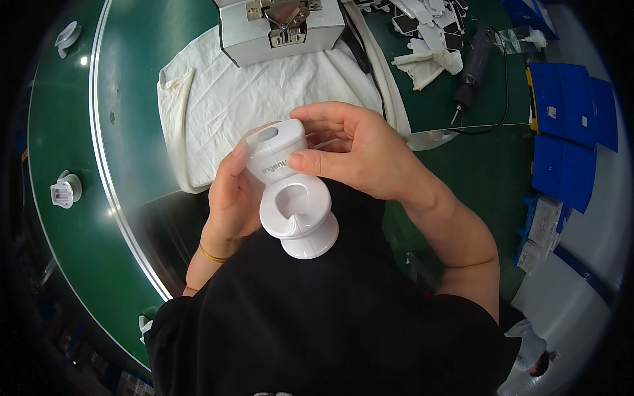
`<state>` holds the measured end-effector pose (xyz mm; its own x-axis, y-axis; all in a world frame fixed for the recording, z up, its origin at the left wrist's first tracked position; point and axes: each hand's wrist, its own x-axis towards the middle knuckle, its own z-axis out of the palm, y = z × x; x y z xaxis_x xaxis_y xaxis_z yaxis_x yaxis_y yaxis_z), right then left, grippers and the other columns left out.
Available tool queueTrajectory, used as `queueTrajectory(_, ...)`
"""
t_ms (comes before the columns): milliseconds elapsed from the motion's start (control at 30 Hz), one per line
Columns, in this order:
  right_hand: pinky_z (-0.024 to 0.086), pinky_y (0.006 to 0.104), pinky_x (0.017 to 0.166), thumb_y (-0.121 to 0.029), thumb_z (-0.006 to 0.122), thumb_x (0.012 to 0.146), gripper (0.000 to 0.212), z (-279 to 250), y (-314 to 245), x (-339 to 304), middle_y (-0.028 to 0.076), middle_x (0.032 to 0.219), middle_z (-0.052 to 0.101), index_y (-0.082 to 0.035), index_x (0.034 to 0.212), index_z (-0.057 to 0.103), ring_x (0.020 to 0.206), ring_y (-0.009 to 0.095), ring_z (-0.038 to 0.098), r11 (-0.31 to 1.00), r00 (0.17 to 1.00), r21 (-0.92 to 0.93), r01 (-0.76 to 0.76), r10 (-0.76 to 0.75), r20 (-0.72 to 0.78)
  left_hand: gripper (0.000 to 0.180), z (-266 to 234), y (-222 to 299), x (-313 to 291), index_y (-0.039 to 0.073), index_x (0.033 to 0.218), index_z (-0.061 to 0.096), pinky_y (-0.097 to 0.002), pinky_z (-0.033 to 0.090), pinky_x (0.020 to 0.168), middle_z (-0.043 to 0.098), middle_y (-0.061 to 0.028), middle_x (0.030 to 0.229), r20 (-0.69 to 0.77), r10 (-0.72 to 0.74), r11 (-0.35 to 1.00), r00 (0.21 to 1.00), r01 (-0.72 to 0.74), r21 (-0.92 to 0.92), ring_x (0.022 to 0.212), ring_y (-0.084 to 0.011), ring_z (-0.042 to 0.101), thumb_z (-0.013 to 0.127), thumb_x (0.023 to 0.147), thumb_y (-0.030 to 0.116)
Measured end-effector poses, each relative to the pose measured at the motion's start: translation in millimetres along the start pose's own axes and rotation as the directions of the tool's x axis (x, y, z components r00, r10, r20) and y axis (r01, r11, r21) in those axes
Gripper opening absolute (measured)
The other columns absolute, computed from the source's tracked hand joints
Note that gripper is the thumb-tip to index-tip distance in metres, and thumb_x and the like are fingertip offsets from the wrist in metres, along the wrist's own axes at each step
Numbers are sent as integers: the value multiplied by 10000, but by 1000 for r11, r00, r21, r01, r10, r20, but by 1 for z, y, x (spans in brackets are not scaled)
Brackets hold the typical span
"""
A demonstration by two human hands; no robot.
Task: Assembling toy toilet components by attaching clear lids, applying labels, and using an electric screwdriver to fasten parts.
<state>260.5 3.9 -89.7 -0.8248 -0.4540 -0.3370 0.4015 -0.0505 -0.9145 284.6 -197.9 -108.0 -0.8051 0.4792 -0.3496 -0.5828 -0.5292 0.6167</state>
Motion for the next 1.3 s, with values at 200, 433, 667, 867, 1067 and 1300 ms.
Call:
queueTrajectory(200,462,334,966,-122,783,775,607,5,-8,2,84,1173,607,-2,1300,504,1075,182,594,996,999,-76,-40,42,23,524,4,-1,-1,21,1345,360,-389,406,1017,484,-151,1295,1,-1,1000,1000,1,15,1195,-241,500,402,996,409)
queueTrajectory(433,445,340,985,-126,787,767,611,5,-7,4,71,1173,600,-8,1297,507,1105,178,574,994,999,-110,-27,31,37,522,3,0,-2,19,1345,356,-393,402,1020,478,-154,1297,17,15,999,1000,-15,32,1202,-246,493,400,996,405)
queueTrajectory(667,452,323,958,-58,701,828,473,-1,-12,-3,81,1175,605,-6,1267,535,1066,157,575,995,996,-88,54,-59,-60,513,-1,1,-3,25,1352,348,-410,398,1027,483,-150,1293,-2,28,999,1000,-28,-28,1196,-263,501,411,991,383)
queueTrajectory(867,454,272,882,-53,617,897,190,0,-12,-10,78,1116,617,23,1068,648,1010,117,564,963,970,-190,189,-214,-119,544,-5,0,-2,42,1381,313,-434,394,1026,485,-148,1293,32,216,976,976,-217,21,1165,-295,516,435,967,374)
queueTrajectory(1067,452,277,906,-83,612,918,176,18,-10,-2,94,1129,613,34,1035,673,1020,147,582,993,985,-79,88,-99,-141,588,-6,0,-2,31,1390,297,-400,344,1042,444,-140,1329,-44,356,921,933,-342,187,1214,-260,457,450,952,392)
queueTrajectory(1300,457,273,908,-120,596,932,227,34,-27,17,85,1161,615,30,1093,654,1033,134,582,986,982,33,163,-159,-102,651,-14,7,-4,-26,1388,272,-385,305,1062,389,-164,1364,40,698,584,715,-601,547,1249,-231,397,477,940,400)
